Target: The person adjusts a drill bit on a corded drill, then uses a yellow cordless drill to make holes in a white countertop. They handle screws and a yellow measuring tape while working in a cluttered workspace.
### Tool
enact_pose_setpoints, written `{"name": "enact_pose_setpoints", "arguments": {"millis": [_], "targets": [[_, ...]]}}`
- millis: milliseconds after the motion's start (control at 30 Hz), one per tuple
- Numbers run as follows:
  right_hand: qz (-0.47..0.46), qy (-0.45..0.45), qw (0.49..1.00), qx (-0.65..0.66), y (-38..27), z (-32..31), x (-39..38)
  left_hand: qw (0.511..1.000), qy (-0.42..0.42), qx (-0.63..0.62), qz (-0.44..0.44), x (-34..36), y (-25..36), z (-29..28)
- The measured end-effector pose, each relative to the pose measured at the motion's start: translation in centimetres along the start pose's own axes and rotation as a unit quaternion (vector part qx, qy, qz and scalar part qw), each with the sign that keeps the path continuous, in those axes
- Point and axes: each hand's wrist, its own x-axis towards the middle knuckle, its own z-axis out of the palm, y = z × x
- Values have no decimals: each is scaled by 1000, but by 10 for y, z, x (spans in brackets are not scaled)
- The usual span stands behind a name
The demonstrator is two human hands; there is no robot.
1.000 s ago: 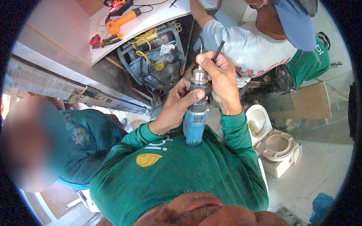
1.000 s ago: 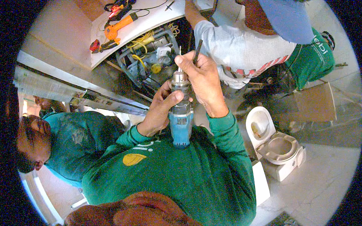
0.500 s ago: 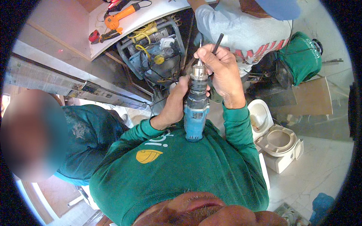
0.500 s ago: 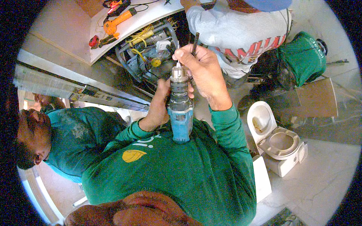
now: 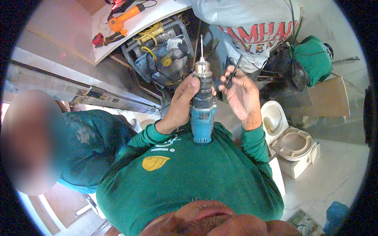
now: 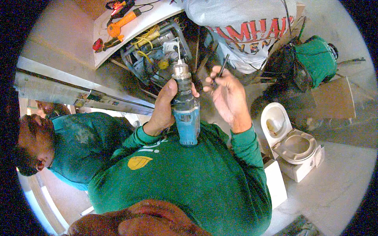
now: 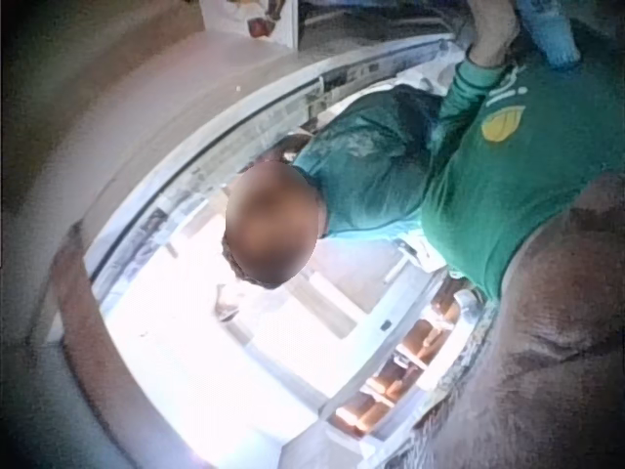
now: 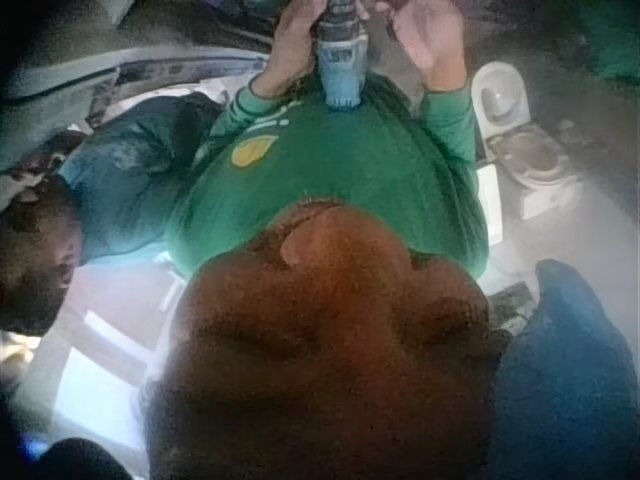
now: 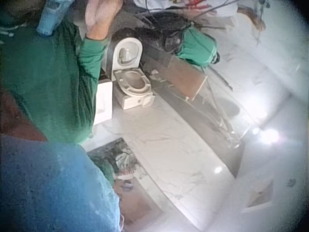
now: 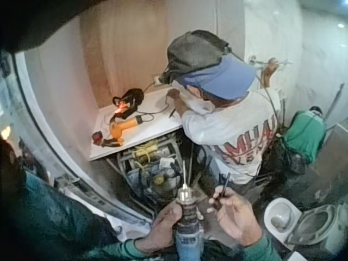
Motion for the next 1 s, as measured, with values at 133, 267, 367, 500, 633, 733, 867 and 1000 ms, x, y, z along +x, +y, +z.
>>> {"name": "enact_pose_setpoints", "arguments": {"millis": [133, 267, 367, 500, 633, 733, 867, 1000], "targets": [[-14, -1, 1000, -5, 10, 1, -15, 999, 19, -26, 0, 7, -10, -6], [-55, 54, 993, -89, 13, -30, -8, 999, -42, -3, -16, 8, -6, -5], [-50, 65, 991, -109, 5, -38, -10, 999, -29, -13, -33, 11, -6, -2], [-141, 18, 959, -244, -3, -20, -12, 997, -52, 1, -52, 16, -2, 4], [-177, -50, 933, -310, -16, 4, -20, 997, -50, 10, -61, 14, -10, 2], [-147, -18, 916, -372, -40, 11, -1, 996, -66, 36, -40, 14, -14, 5], [-24, -46, 974, -222, -31, 28, 9, 996, -87, 0, -35, 13, -15, 15], [-60, -15, 959, -277, -30, 34, 23, 989, -122, -45, -73, 12, -9, 9]]}}
